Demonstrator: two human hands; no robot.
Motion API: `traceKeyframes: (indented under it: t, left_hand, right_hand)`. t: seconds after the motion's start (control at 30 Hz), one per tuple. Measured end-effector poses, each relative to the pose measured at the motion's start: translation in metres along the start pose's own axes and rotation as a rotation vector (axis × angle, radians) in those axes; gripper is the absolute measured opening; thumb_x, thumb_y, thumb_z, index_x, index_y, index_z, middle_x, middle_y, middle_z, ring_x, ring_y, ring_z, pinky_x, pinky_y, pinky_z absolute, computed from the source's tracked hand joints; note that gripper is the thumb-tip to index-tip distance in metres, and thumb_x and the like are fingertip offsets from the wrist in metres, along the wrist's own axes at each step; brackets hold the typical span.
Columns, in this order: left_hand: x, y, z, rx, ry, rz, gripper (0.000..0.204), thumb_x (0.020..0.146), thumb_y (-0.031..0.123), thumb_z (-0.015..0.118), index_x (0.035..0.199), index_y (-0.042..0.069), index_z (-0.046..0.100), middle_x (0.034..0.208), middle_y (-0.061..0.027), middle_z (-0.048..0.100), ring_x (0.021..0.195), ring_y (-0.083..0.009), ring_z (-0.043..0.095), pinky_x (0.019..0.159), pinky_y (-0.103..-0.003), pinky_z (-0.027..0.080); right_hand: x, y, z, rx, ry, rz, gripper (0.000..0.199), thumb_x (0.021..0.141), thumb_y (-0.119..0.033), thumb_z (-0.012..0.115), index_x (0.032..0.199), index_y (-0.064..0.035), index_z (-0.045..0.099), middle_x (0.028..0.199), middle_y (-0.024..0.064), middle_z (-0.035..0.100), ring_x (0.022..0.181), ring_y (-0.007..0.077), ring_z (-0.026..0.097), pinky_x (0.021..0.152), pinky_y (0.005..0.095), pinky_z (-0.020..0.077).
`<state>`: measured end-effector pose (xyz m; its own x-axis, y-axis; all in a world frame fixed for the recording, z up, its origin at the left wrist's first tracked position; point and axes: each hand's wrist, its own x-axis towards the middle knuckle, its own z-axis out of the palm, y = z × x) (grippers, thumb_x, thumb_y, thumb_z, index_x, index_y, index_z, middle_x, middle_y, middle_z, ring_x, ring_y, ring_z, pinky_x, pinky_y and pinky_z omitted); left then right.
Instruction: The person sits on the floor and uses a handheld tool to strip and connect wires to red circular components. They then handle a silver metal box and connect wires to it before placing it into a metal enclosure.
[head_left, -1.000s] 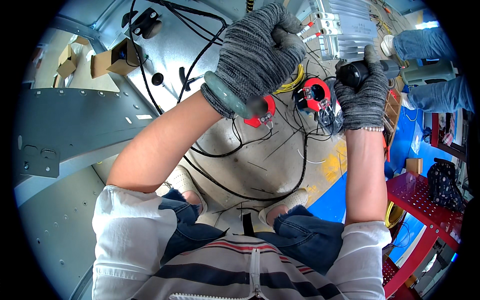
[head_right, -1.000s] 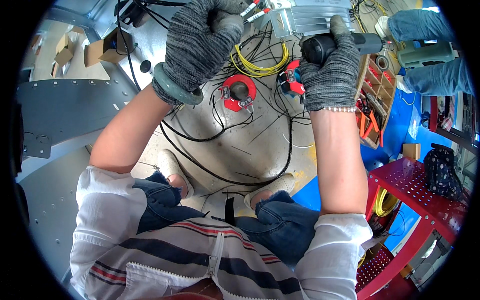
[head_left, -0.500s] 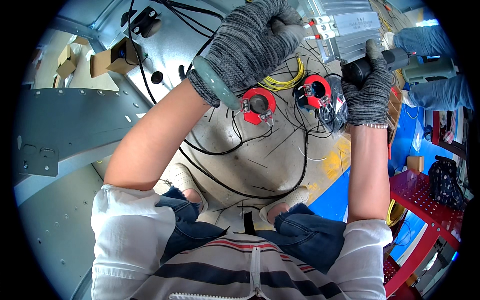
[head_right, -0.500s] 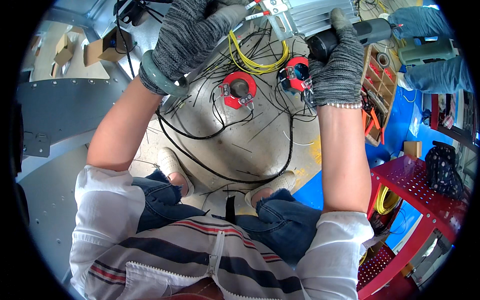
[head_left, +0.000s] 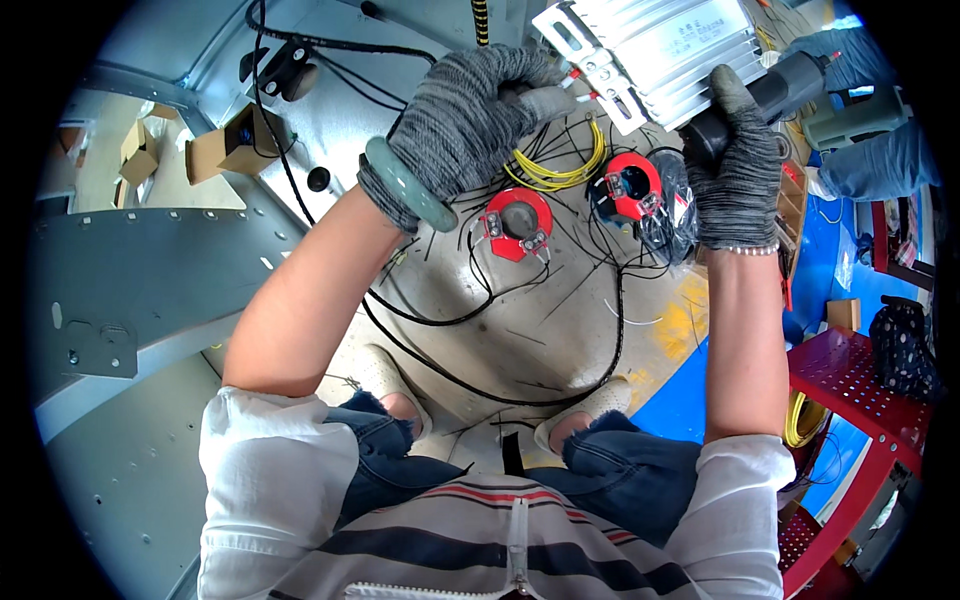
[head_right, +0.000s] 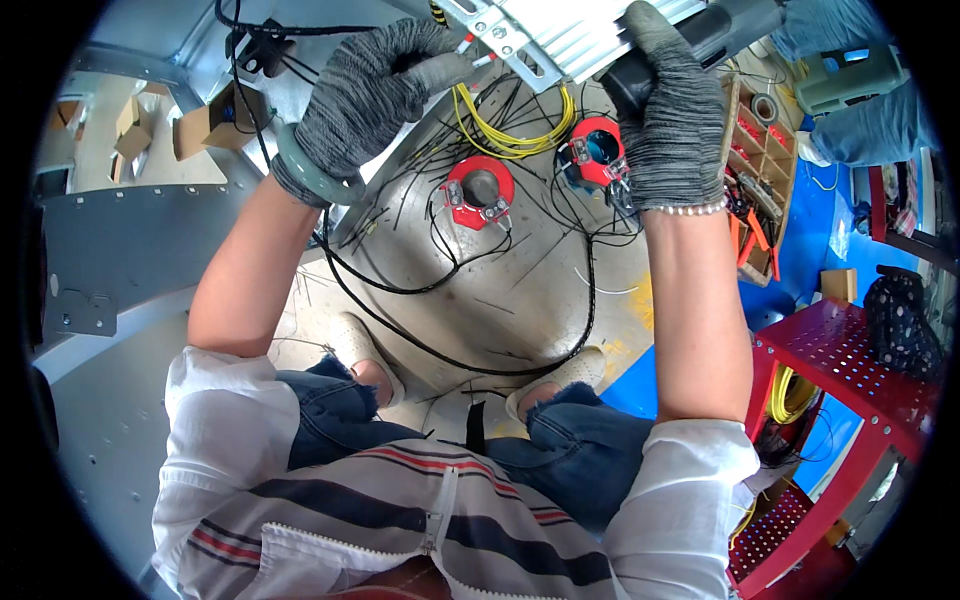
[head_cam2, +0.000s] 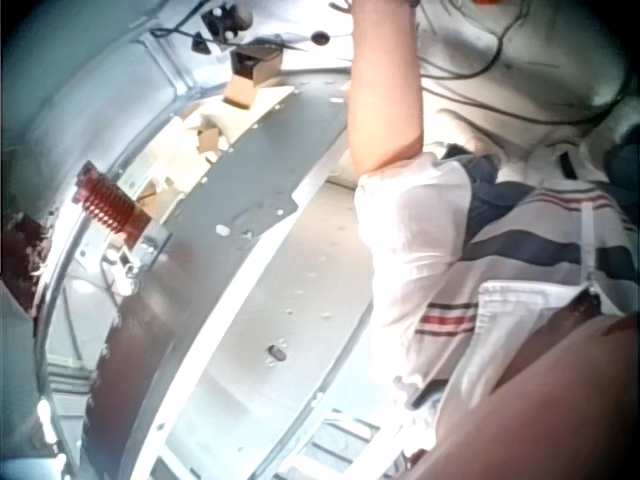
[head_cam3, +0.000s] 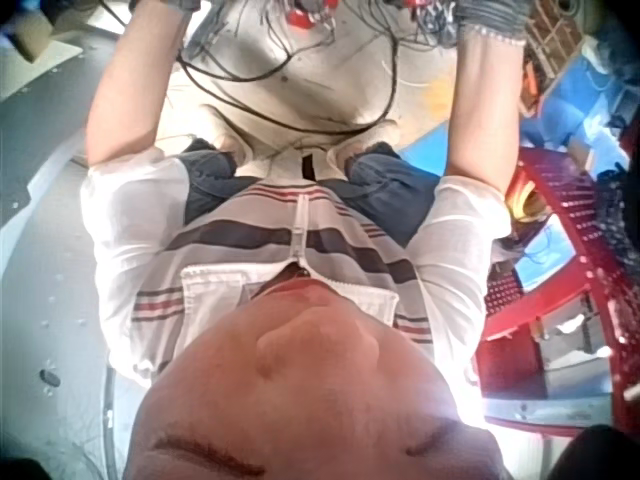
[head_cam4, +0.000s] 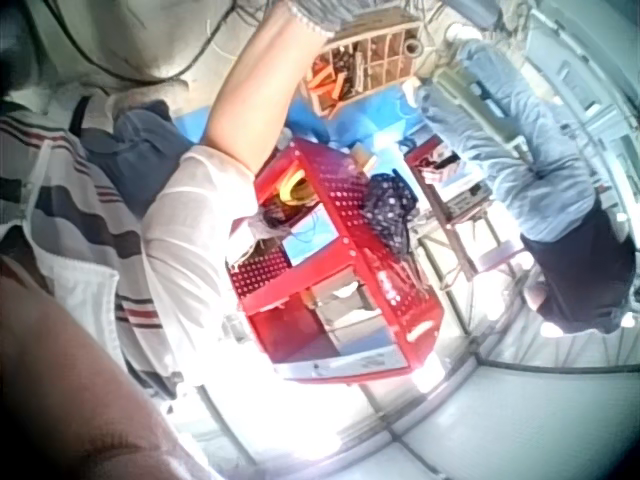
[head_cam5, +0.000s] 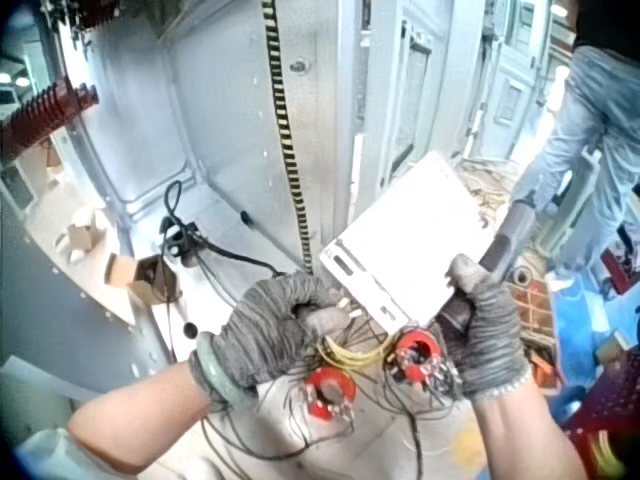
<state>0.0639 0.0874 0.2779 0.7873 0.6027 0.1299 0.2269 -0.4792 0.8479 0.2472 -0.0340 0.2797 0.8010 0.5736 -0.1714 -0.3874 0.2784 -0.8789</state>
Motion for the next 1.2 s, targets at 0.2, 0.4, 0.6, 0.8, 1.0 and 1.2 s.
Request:
traceKeyframes:
  t: [0.2,0.4,0.6,0.8,1.0,1.2]
  left_hand:
    - [-0.016,-0.02,0.018,-0.095,-0.103,-0.152,0.024,0.084,0.02,0.062,0.099,0.001,0.062,0.085,-0.0062,0.065,0.075,-0.0115,0.058,0.072,-0.026,0.047]
    - [-0.021,-0.033,0.026,-0.302,-0.251,-0.501,0.027,0.082,0.019,0.064,0.102,0.0,0.061,0.084,-0.0067,0.065,0.075,-0.0091,0.06,0.066,-0.021,0.048]
    - [-0.019,-0.041,0.032,-0.361,-0.141,-0.557,0.037,0.077,0.013,0.069,0.108,-0.002,0.055,0.085,-0.0103,0.065,0.076,-0.0135,0.063,0.064,-0.025,0.053]
    - [-0.029,-0.045,0.034,-0.529,-0.171,-0.54,0.039,0.077,0.009,0.068,0.111,-0.001,0.052,0.089,-0.0095,0.063,0.074,-0.0133,0.062,0.059,-0.024,0.053]
    - [-0.032,-0.061,0.035,-0.663,-0.222,-0.533,0.03,0.081,0.005,0.061,0.109,0.0,0.053,0.086,-0.0082,0.061,0.069,-0.0127,0.061,0.052,-0.022,0.051]
    - [-0.023,-0.053,0.034,-0.731,-0.145,-0.531,0.037,0.085,0.035,0.056,0.097,0.0,0.053,0.075,-0.0065,0.058,0.056,-0.0106,0.055,0.043,-0.021,0.046]
  right_hand:
    - [-0.004,0.034,-0.024,-0.018,-0.09,0.204,0.035,0.075,-0.012,0.069,0.102,0.0019,0.052,0.093,0.0136,0.061,0.082,0.023,0.063,0.075,0.0349,0.0554]
    - [-0.007,0.068,-0.039,-0.121,0.112,0.394,0.039,0.076,-0.014,0.069,0.106,0.0029,0.051,0.096,0.0136,0.06,0.085,0.0228,0.062,0.075,0.0337,0.0546]
    - [-0.001,0.068,-0.042,-0.139,-0.014,0.337,0.038,0.076,-0.016,0.069,0.105,0.0021,0.053,0.094,0.0132,0.062,0.078,0.0206,0.064,0.068,0.0305,0.0548]
    - [-0.016,0.067,-0.027,-0.295,0.025,0.347,0.034,0.078,-0.02,0.068,0.103,-0.0006,0.056,0.089,0.0099,0.064,0.072,0.0166,0.063,0.057,0.0249,0.0503]
    - [-0.016,0.084,-0.035,-0.13,-0.022,0.423,0.037,0.076,-0.021,0.069,0.105,-0.0016,0.056,0.096,0.0109,0.062,0.081,0.0173,0.062,0.066,0.024,0.0505]
    - [-0.017,0.082,-0.027,-0.141,-0.013,0.382,0.044,0.072,-0.025,0.073,0.105,-0.0018,0.056,0.091,0.0084,0.062,0.076,0.0148,0.06,0.065,0.023,0.0503]
